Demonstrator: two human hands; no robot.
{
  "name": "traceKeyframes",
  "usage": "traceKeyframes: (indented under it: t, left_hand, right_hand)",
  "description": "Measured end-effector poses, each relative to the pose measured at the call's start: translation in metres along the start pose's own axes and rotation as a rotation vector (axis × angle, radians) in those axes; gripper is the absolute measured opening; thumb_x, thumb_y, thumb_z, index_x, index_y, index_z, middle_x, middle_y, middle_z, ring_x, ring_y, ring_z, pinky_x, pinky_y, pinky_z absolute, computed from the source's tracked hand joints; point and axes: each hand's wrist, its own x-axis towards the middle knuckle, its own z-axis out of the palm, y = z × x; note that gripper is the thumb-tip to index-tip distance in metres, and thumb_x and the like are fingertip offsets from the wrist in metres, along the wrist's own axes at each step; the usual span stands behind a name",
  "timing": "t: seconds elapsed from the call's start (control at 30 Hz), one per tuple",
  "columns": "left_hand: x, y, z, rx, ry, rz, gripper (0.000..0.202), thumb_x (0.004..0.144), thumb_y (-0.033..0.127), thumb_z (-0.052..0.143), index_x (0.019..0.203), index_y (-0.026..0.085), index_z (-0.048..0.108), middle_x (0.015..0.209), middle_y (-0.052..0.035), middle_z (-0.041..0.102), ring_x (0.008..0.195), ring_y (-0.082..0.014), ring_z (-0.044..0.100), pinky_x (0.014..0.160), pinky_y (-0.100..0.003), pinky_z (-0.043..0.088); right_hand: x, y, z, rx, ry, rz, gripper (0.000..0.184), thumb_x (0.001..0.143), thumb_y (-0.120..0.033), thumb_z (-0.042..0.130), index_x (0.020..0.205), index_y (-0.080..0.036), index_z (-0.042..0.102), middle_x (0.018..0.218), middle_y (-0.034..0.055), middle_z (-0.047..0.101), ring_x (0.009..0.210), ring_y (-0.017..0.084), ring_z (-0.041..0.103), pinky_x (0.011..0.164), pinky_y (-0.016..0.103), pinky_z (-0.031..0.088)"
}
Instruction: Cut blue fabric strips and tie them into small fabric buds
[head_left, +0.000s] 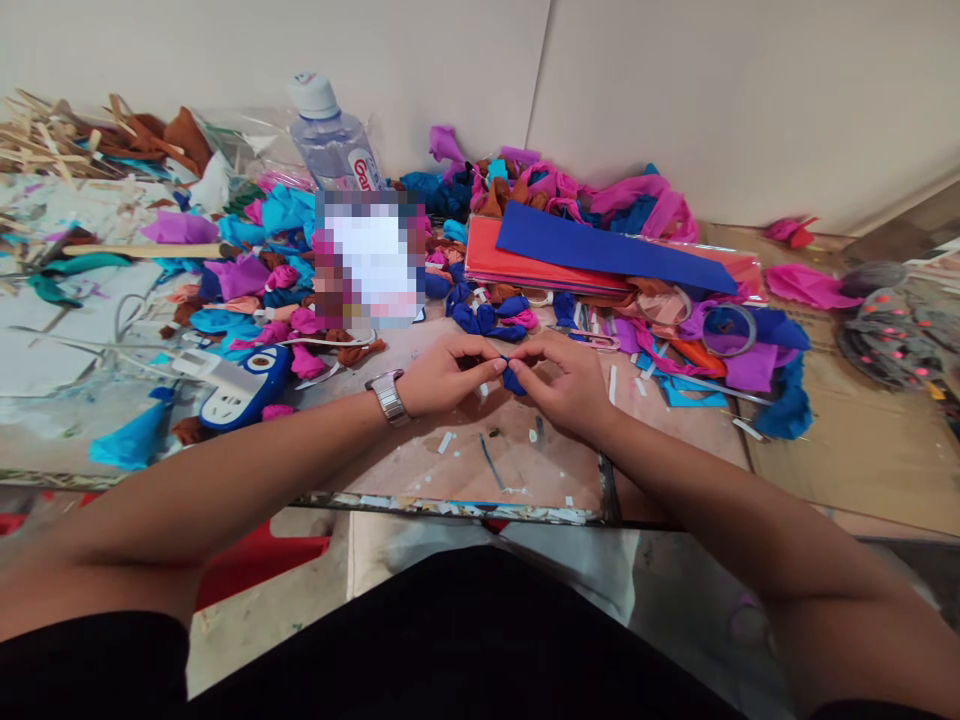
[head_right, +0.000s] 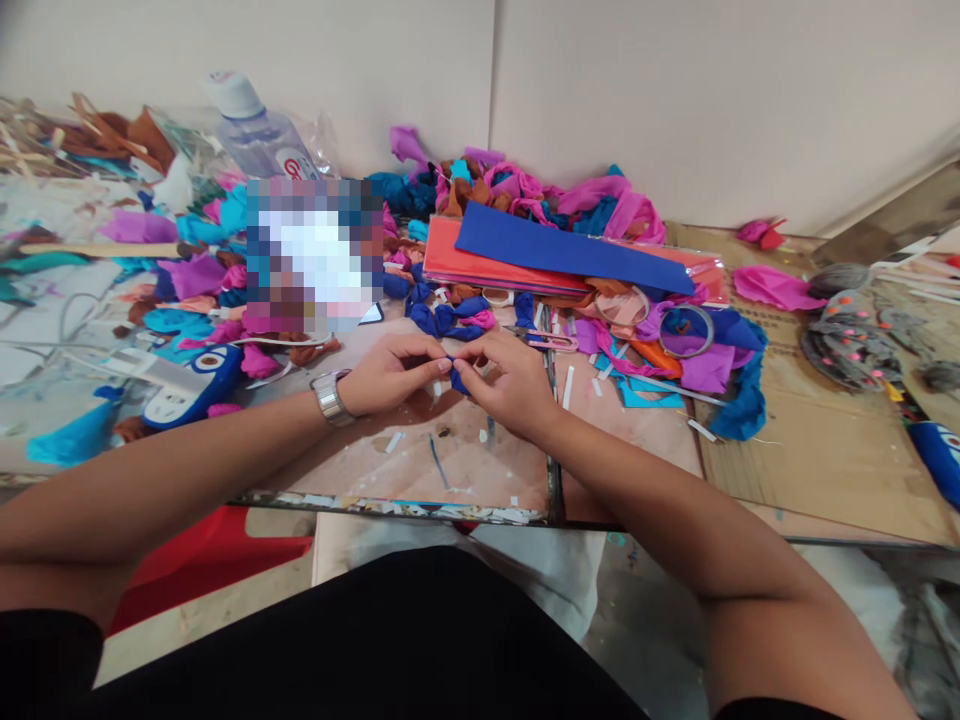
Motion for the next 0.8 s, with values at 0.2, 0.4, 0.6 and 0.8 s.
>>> traceKeyframes:
  t: [0.2,0.4,0.6,0.8]
  left_hand:
    - [0.0005,0.0011,-0.0006,0.029,0.015,0.01,0.037,0.1,0.047,0.071,0.088,0.015,0.083,0.078,-0.0061,0.079,0.068,-0.0129,0.067,0.066,-0.023,0.052]
    - [0.0008,0.0009,-0.0024,0.054,-0.003,0.0,0.042,0.102,0.049,0.068,0.084,0.014,0.082,0.076,-0.0066,0.079,0.067,-0.0133,0.067,0.063,-0.023,0.051]
    - [0.0009,0.0015,-0.0032,0.03,-0.024,-0.015,0.043,0.103,0.05,0.067,0.085,0.014,0.082,0.079,-0.0072,0.081,0.069,-0.0136,0.07,0.066,-0.023,0.052]
    - [0.001,0.0022,-0.0019,0.028,0.005,0.009,0.047,0.102,0.056,0.068,0.085,0.015,0.083,0.074,-0.0064,0.078,0.066,-0.014,0.067,0.064,-0.024,0.051]
  right_hand:
    - [-0.0012,0.0004,0.0004,-0.005,-0.028,-0.03,0.005,0.099,-0.03,0.075,0.101,-0.025,0.075,0.095,0.0049,0.078,0.088,0.023,0.071,0.084,0.041,0.056]
    - [-0.0009,0.0029,0.0012,-0.007,-0.014,-0.061,0.003,0.099,-0.025,0.074,0.099,-0.025,0.076,0.095,0.0046,0.078,0.091,0.023,0.072,0.087,0.041,0.057]
    - [-0.0005,0.0007,-0.0015,-0.122,-0.061,-0.081,0.007,0.102,-0.027,0.071,0.102,-0.025,0.077,0.102,0.0074,0.078,0.099,0.025,0.073,0.091,0.043,0.057]
    - [-0.0009,0.0012,-0.0027,-0.265,-0.107,-0.157,0.02,0.1,-0.041,0.076,0.111,-0.024,0.076,0.11,0.01,0.079,0.105,0.03,0.072,0.096,0.047,0.056]
